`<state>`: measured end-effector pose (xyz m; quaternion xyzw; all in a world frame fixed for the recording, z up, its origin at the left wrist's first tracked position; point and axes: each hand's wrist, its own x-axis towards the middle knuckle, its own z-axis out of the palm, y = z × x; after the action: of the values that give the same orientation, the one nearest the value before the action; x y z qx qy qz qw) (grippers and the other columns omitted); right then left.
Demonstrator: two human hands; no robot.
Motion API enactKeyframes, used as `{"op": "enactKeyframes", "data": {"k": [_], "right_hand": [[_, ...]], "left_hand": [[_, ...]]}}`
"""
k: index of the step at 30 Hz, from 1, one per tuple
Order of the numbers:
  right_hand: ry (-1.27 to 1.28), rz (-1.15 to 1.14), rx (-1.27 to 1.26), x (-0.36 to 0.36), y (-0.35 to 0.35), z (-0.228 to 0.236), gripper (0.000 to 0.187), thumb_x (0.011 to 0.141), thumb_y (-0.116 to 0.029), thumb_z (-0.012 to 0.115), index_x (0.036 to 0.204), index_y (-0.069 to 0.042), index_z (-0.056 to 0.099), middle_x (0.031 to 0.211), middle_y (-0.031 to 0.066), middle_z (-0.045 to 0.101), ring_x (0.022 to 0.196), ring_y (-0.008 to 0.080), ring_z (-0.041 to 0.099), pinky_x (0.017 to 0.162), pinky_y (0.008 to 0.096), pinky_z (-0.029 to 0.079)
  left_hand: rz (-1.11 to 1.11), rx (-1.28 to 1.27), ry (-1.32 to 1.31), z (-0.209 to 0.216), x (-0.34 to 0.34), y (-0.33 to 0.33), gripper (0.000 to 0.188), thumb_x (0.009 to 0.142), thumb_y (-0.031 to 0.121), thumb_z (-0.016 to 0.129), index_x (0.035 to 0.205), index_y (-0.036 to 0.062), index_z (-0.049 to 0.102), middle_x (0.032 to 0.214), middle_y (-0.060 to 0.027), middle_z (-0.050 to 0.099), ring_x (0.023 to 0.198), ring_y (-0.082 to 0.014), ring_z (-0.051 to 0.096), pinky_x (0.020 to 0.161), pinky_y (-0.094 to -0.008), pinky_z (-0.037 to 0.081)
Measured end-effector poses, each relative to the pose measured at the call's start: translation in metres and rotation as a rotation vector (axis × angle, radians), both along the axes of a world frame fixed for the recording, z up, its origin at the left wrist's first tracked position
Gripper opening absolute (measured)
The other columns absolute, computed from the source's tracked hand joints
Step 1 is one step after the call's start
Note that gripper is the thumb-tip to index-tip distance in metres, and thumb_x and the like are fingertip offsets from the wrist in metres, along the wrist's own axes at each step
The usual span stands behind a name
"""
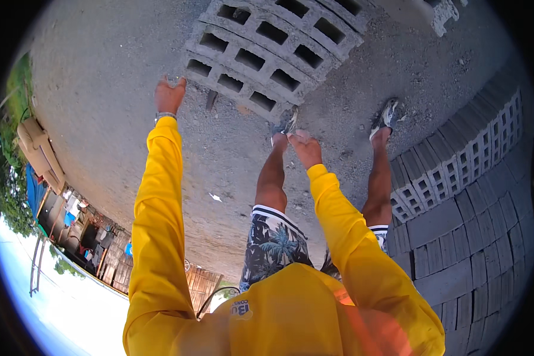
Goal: The person carries a concrete block and places it onto a stack by hand. Then, the person walks to another pile and organizes and stacks concrete blocks using a metal tool and their hands.
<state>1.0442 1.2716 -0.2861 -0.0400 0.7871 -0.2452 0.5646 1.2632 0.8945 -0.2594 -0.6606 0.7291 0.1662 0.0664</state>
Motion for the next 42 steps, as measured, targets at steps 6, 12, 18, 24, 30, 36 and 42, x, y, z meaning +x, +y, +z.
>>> {"op": "enactKeyframes", "data": {"k": [6, 12, 18, 24, 30, 36, 42], "right_hand": [[-0.282, 0.071, 0.072, 0.066, -0.143, 0.012, 0.100, 0.077, -0.059, 0.068, 0.137, 0.014, 0.037, 0.143, 0.0335, 0.039, 0.134, 0.0416, 0.041, 0.110, 0.0384, 0.035], [-0.066, -0.315, 0.256, 0.074, -0.120, -0.029, 0.084, 0.077, -0.046, 0.073, 0.128, 0.014, 0.043, 0.129, 0.0322, 0.053, 0.121, 0.0418, 0.054, 0.105, 0.0391, 0.041], [0.076, -0.450, 0.213, 0.079, -0.114, -0.061, 0.056, 0.072, -0.028, 0.071, 0.113, 0.008, 0.058, 0.112, 0.0313, 0.063, 0.106, 0.0418, 0.062, 0.093, 0.0440, 0.050], [-0.038, -0.274, 0.185, 0.022, -0.025, -0.035, 0.039, 0.071, -0.025, 0.066, 0.093, 0.007, 0.066, 0.101, 0.0302, 0.066, 0.097, 0.0440, 0.064, 0.089, 0.0466, 0.051], [0.093, -0.205, 0.137, -0.047, 0.097, 0.047, 0.040, 0.070, -0.030, 0.070, 0.086, 0.006, 0.066, 0.088, 0.0287, 0.067, 0.086, 0.0439, 0.066, 0.080, 0.0488, 0.053], [0.037, -0.425, 0.278, -0.118, 0.294, 0.135, 0.041, 0.073, -0.034, 0.068, 0.089, 0.004, 0.066, 0.095, 0.0275, 0.068, 0.094, 0.0425, 0.065, 0.087, 0.0474, 0.051], [0.264, -0.877, 0.467, -0.133, 0.488, 0.180, 0.045, 0.073, -0.034, 0.071, 0.091, 0.008, 0.067, 0.087, 0.0297, 0.067, 0.089, 0.0433, 0.066, 0.076, 0.0435, 0.052]], "left_hand": [[-0.355, 0.387, -0.135, -0.022, 0.132, -0.165, 0.085, 0.076, 0.052, 0.074, 0.130, -0.0106, 0.051, 0.127, -0.0305, 0.057, 0.122, -0.0372, 0.055, 0.102, -0.0351, 0.041], [-0.272, 0.514, 0.019, -0.129, 0.088, -0.100, 0.066, 0.073, 0.040, 0.075, 0.110, -0.0126, 0.062, 0.107, -0.0276, 0.067, 0.103, -0.0358, 0.063, 0.091, -0.0392, 0.046], [-0.319, 0.250, -0.211, -0.097, 0.071, -0.095, 0.062, 0.072, 0.040, 0.071, 0.100, -0.0137, 0.063, 0.099, -0.0306, 0.067, 0.095, -0.0428, 0.063, 0.085, -0.0431, 0.047], [-0.288, 0.147, -0.354, 0.012, 0.031, 0.036, 0.055, 0.071, 0.039, 0.070, 0.085, -0.0140, 0.066, 0.085, -0.0333, 0.066, 0.079, -0.0472, 0.064, 0.072, -0.0484, 0.048], [-0.248, 0.155, -0.282, 0.111, -0.042, 0.171, 0.045, 0.071, 0.027, 0.073, 0.096, -0.0102, 0.068, 0.090, -0.0258, 0.070, 0.084, -0.0388, 0.068, 0.074, -0.0436, 0.051], [-0.408, 0.203, -0.026, 0.143, -0.195, 0.330, 0.039, 0.068, 0.024, 0.074, 0.091, -0.0075, 0.069, 0.086, -0.0222, 0.071, 0.078, -0.0349, 0.069, 0.072, -0.0422, 0.052], [-0.923, 0.181, -0.101, 0.147, -0.399, 0.510, 0.042, 0.067, 0.029, 0.073, 0.083, -0.0086, 0.066, 0.081, -0.0304, 0.066, 0.080, -0.0470, 0.065, 0.070, -0.0498, 0.051]]}}
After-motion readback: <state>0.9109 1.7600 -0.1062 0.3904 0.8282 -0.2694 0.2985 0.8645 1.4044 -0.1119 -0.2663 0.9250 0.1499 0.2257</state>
